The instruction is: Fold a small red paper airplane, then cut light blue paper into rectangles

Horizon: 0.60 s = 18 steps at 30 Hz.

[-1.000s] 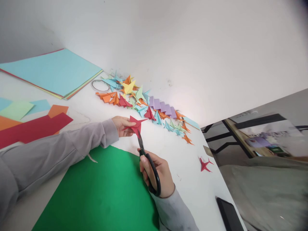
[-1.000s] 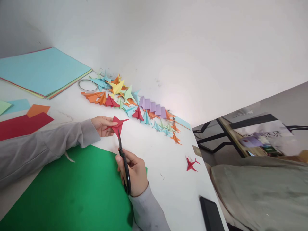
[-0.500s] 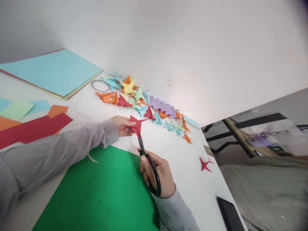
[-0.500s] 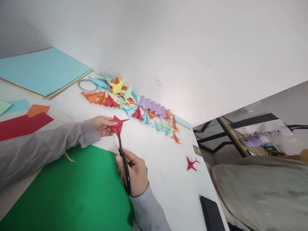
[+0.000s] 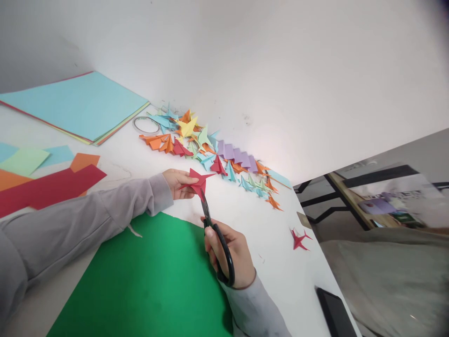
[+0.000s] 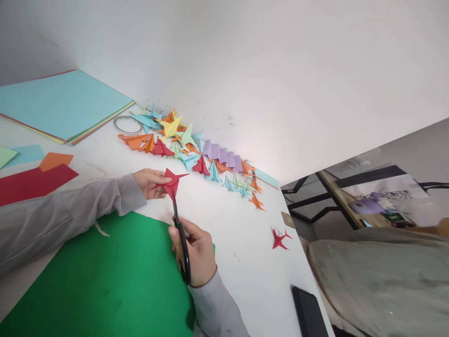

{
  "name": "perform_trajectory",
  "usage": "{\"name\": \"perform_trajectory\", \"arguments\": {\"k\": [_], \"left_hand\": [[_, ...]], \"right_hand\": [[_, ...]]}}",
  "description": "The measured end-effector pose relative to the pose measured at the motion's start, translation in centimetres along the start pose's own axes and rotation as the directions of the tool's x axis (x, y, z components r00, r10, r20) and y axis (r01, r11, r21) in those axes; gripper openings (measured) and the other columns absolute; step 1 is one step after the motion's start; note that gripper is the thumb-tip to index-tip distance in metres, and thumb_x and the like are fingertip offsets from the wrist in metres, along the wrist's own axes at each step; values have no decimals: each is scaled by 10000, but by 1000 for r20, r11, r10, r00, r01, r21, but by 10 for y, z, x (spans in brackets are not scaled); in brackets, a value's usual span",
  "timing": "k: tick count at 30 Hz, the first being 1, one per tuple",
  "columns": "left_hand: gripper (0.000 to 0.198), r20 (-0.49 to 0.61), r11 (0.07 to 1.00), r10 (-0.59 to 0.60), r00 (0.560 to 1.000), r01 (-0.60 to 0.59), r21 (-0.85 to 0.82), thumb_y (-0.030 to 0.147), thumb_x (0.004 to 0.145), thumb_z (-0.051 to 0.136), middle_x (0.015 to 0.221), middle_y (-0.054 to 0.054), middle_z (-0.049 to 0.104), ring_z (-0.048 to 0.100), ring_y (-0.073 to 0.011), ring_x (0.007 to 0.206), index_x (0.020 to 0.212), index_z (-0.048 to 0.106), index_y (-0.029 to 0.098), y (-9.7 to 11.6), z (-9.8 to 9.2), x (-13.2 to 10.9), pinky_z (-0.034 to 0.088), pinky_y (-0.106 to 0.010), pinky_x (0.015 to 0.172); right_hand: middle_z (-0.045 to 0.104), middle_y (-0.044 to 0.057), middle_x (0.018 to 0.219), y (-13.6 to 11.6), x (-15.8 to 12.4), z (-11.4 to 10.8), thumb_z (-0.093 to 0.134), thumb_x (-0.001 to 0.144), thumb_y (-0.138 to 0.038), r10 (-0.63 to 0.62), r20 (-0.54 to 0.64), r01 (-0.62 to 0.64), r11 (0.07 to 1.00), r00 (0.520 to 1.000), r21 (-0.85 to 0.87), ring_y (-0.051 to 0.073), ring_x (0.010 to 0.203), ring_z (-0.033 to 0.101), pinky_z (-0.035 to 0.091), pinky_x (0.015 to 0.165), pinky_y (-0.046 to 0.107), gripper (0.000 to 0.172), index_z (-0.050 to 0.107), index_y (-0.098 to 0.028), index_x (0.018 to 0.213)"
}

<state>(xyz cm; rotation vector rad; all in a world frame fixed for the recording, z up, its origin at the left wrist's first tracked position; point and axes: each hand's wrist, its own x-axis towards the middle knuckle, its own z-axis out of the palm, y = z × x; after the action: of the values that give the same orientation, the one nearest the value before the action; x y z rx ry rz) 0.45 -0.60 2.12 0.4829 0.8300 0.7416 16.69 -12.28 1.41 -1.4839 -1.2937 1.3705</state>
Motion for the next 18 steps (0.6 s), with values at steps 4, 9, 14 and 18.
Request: {"name": "perform_trajectory", "arguments": {"k": [4, 9, 14, 18], "left_hand": [[85, 16, 1000, 9, 1000, -9, 1, 34, 735, 602, 568, -46, 662, 606, -93, 471, 669, 608, 86, -1, -1, 0, 480, -180, 458], [63, 13, 1000, 13, 1000, -13, -10, 35, 712, 630, 587, -60, 669, 612, -106, 478, 670, 623, 81, -2, -2, 2, 479, -192, 459], [68, 6, 1000, 15, 1000, -14, -19, 35, 692, 657, 580, -63, 666, 606, -107, 469, 657, 620, 81, -2, -3, 3, 471, -191, 452], [87, 1, 1000, 4, 1000, -4, -13, 30, 732, 608, 564, -60, 663, 600, -102, 463, 664, 625, 82, -2, -2, 3, 476, -194, 459]], "right_hand": [[443, -69, 441, 3, 2, -1, 636, 691, -549, -23, -7, 23, 1000, 1000, 6, 29, 265, 314, 198, 231, 167, 568, 629, -95, 1033], [441, -68, 437, 4, 2, -1, 630, 693, -554, -18, -3, 18, 1000, 1000, 9, 30, 268, 313, 202, 232, 166, 583, 625, -84, 1038], [430, -72, 435, 5, 2, -1, 621, 706, -546, -22, 7, 22, 1000, 1000, 12, 31, 268, 307, 203, 231, 164, 567, 622, -97, 1053], [435, -68, 435, 5, 2, -1, 619, 709, -544, -33, -2, 33, 999, 999, -3, 34, 270, 315, 202, 233, 166, 564, 625, -96, 1051]]}}
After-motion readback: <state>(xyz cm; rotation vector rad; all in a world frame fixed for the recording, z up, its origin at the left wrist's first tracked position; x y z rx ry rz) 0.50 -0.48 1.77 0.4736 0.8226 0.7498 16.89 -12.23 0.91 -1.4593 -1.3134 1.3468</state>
